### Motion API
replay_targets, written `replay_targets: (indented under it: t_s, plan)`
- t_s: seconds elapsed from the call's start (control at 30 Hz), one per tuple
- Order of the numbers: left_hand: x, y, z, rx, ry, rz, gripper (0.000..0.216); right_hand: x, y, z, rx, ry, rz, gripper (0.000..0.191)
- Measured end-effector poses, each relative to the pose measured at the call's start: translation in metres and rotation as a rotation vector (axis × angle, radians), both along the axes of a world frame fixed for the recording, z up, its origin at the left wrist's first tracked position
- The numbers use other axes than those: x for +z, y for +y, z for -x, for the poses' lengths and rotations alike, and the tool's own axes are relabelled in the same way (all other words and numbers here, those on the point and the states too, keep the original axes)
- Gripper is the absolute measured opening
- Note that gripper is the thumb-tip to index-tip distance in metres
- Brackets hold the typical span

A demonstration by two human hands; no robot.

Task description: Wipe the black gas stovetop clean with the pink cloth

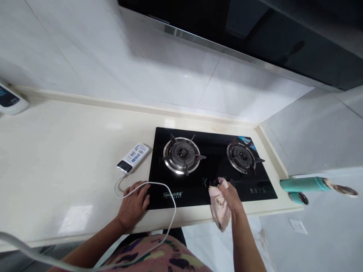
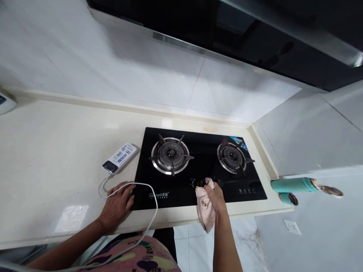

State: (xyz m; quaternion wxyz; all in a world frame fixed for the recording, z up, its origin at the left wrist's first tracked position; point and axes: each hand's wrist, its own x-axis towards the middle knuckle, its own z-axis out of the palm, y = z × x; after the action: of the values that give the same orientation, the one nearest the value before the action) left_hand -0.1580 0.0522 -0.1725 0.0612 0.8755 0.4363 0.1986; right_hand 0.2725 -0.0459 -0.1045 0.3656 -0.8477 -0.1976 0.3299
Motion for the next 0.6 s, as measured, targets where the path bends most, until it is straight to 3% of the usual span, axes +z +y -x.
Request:
replay_targets:
  t_s: [0.3,0.6]
  plan:
    - [-0.001,0.000,0.000,0.008,0.004,0.031,0.037,0.002,0.008,0.003,-0.018,0.060,-0.039,0.065]
    - [0.002,0.001,0.000,0.005,-0.011,0.044,0.037,-0.003,0.009,-0.004,-0.001,-0.024,0.020,0.044]
